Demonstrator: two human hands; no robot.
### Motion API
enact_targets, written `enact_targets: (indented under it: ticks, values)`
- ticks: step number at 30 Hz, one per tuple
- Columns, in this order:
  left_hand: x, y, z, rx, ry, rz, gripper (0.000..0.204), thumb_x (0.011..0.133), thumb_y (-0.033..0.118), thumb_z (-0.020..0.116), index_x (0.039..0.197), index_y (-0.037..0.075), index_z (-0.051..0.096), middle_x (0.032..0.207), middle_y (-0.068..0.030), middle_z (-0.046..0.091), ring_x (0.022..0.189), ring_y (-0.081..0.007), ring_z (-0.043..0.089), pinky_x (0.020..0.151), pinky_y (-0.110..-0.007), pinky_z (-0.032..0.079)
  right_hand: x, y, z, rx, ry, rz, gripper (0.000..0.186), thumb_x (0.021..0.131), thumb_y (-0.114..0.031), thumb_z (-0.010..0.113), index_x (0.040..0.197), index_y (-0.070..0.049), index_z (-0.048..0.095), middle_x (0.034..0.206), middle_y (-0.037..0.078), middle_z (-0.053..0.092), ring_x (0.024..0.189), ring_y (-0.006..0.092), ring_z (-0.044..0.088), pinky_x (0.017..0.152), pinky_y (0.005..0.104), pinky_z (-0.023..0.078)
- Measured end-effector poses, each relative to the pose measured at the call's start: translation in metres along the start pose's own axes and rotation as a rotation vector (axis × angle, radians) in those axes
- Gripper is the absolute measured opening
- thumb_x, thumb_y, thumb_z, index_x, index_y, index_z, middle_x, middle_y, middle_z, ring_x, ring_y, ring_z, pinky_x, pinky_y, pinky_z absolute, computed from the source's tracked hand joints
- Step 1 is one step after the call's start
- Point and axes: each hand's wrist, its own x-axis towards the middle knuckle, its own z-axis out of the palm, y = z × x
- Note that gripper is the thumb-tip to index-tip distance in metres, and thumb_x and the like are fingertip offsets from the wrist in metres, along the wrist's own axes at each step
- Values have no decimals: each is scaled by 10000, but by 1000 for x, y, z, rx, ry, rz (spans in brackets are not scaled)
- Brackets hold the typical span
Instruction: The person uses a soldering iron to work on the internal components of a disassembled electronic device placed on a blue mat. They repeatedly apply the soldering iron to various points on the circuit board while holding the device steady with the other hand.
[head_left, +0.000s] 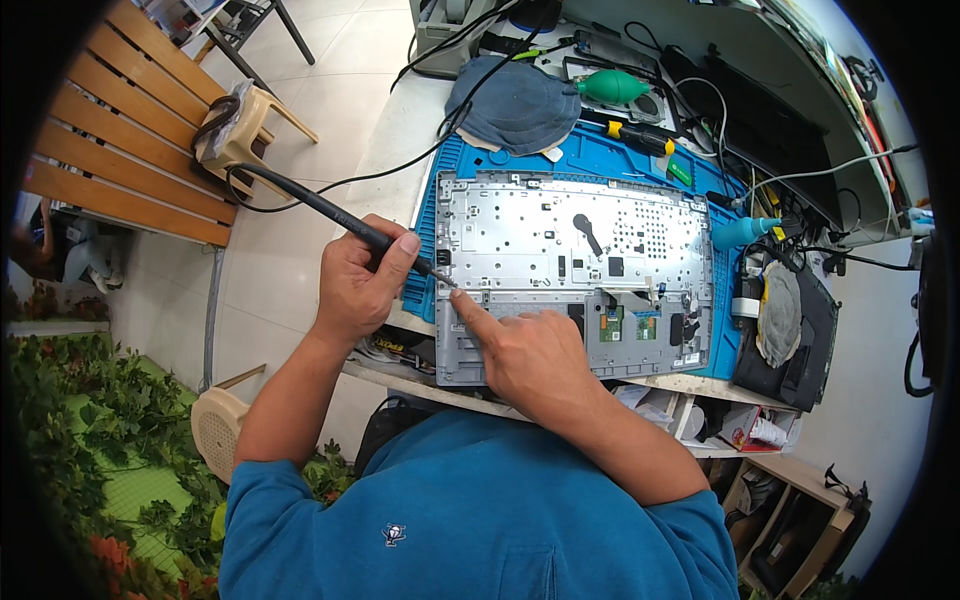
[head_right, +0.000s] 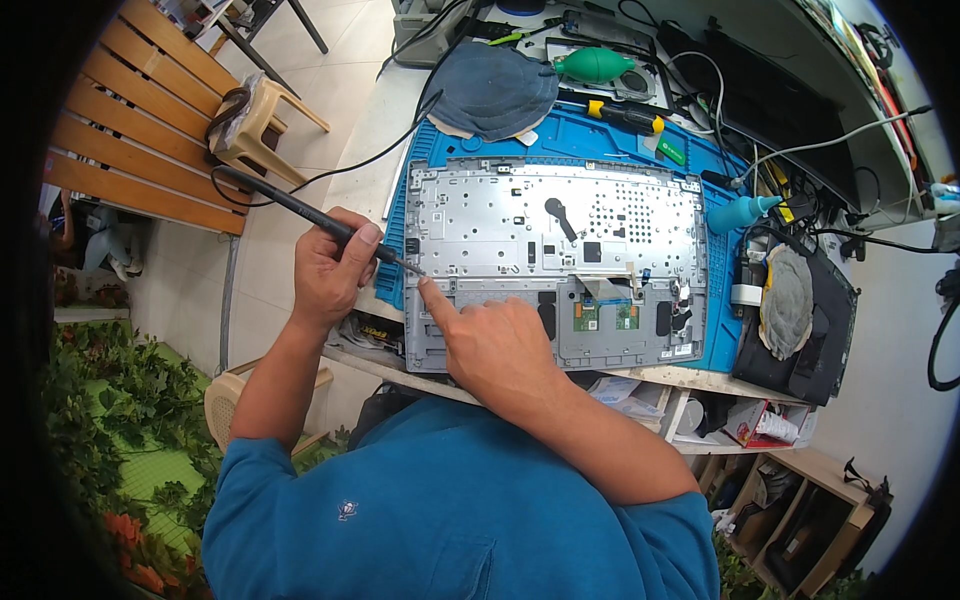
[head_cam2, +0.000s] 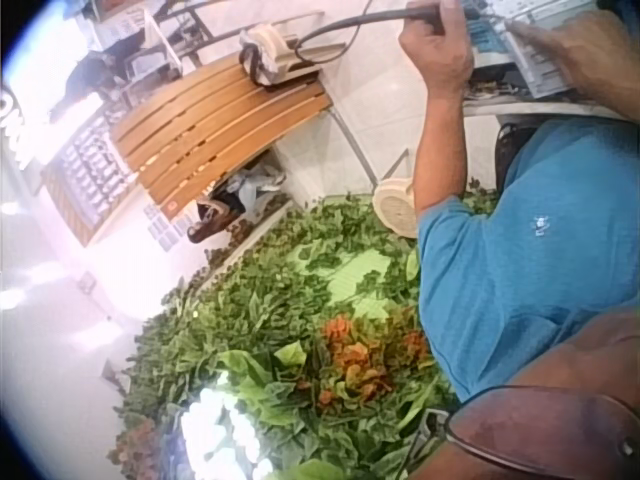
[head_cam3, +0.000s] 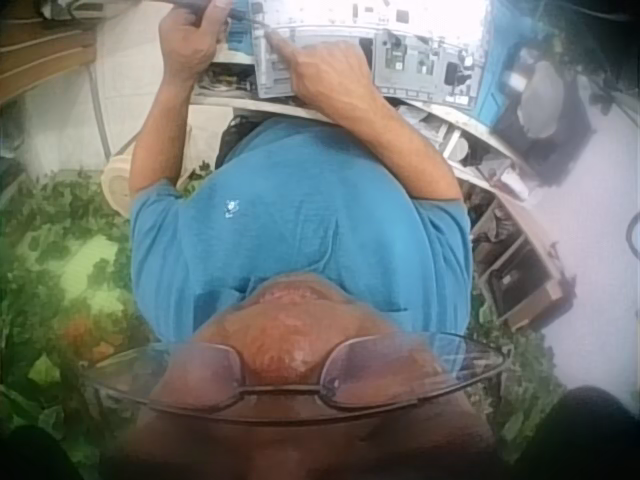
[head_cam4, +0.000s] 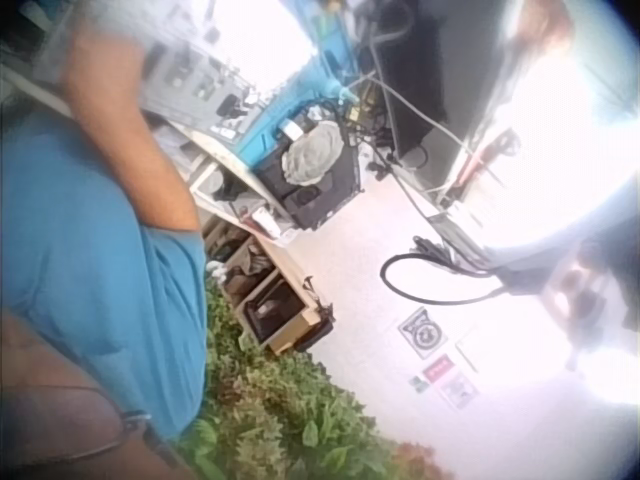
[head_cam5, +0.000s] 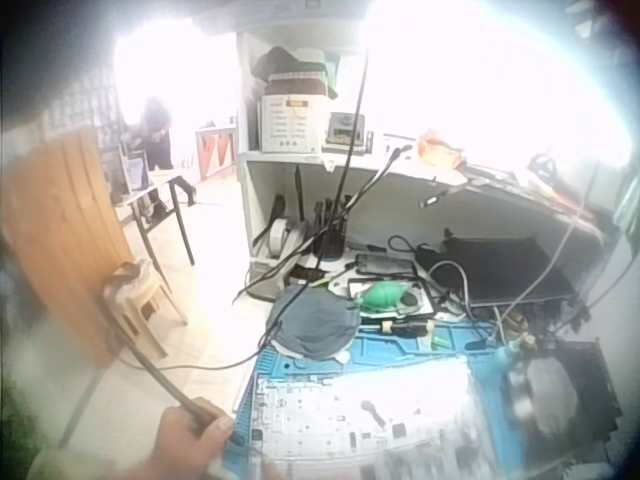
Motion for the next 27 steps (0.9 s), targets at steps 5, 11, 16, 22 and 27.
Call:
enact_targets:
  ticks: [5,11,16,22,27]
  values:
    - [0,1,1,1,4,-7,239,1107,210,721,1010,-9,713,708,21,627,607,-37,521,540,-227,386,-1,0,0,-17,10,0,587,936,-75,665,1521,-125,669,691,105,725,594,300,701,609,449,523]
    - [1,-4,-3,39,-14,8,184,1108,164,706,1029,0,680,732,9,612,591,-45,512,533,-228,399,-1,0,1,-21,13,-1,590,937,-77,666,1525,-126,665,689,103,722,593,297,700,608,450,523]
    - [1,-5,-4,52,-27,16,151,1111,135,695,1043,5,662,745,-2,610,578,-51,515,526,-228,415,-1,1,1,-13,21,-8,593,939,-80,666,1530,-127,661,684,101,718,586,294,695,601,449,521]
    - [1,-6,-3,43,-22,31,145,1111,130,692,1040,7,663,747,-4,614,580,-49,520,525,-227,418,0,0,1,-30,9,-2,587,942,-81,665,1527,-129,665,679,99,716,577,292,691,592,451,518]
    - [1,-6,-4,93,-25,44,154,1113,143,692,1037,12,664,757,-9,621,576,-51,522,523,-226,419,0,-1,0,5,0,4,610,920,-78,645,1530,-91,654,735,127,729,678,310,714,650,459,511]
